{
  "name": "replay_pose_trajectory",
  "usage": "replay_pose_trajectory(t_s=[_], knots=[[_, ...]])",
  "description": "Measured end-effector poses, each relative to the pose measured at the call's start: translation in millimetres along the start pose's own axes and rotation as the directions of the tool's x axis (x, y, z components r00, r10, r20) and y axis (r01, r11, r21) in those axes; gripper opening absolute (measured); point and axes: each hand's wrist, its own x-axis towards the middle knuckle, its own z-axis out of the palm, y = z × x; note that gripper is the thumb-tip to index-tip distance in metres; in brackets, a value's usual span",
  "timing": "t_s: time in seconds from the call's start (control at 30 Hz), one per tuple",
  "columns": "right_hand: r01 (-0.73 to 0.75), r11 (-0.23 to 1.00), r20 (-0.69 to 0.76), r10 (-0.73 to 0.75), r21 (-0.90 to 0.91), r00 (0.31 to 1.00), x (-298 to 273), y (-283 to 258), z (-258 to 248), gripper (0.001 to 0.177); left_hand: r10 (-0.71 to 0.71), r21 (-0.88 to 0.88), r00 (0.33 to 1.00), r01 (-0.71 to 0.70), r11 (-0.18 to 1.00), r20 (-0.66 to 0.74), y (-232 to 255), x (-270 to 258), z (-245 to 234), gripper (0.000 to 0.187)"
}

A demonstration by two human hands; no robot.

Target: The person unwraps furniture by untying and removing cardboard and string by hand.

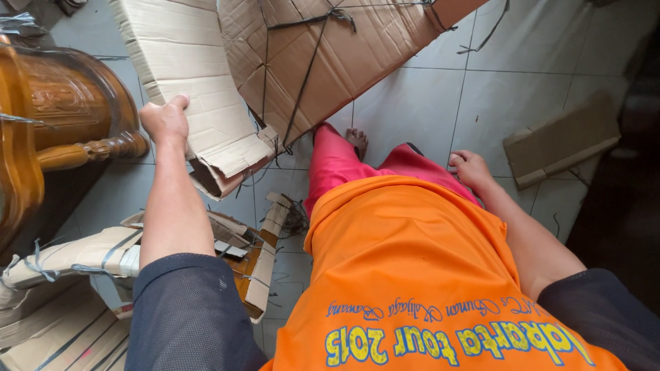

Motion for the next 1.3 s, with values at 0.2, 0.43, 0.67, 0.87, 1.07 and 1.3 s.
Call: replay_pose_trajectory(t_s=[0.2, 0.43, 0.67, 0.87, 1.07, 1.3], knots=[[0.003, 0.999, 0.042, -0.002, -0.036, 0.999, 2.1, -4.7, 14.1, 0.045, -0.040, 0.024, 0.999, 0.040, 0.999, 0.001, 22.8, -18.5, -9.4, 0.049], [0.060, 0.957, 0.099, -0.033, -0.283, 0.995, 1.2, -4.8, 32.5, 0.047, -0.057, 0.025, 0.998, 0.057, 0.998, -0.009, 10.0, -7.7, -5.5, 0.047], [-0.004, 0.950, 0.095, 0.036, -0.312, 0.995, 7.1, 3.9, 41.6, 0.048, -0.024, -0.009, 1.000, 0.024, 1.000, -0.008, 3.8, -3.4, -3.2, 0.043], [0.034, 0.943, 0.134, 0.011, -0.330, 0.991, 3.3, -4.2, 49.8, 0.050, -0.003, -0.043, 1.000, 0.003, 0.999, -0.015, -6.1, 0.9, -0.9, 0.042], [0.071, 0.938, 0.142, -0.023, -0.339, 0.990, -1.5, -20.5, 52.8, 0.049, -0.015, -0.027, 1.000, 0.015, 1.000, 0.000, 8.9, -6.2, -5.9, 0.040], [0.046, 0.947, 0.101, -0.015, -0.318, 0.995, -3.3, -19.7, 46.1, 0.050, -0.050, -0.013, 0.999, 0.050, 0.999, 0.003, 4.8, -5.2, -3.3, 0.046]])
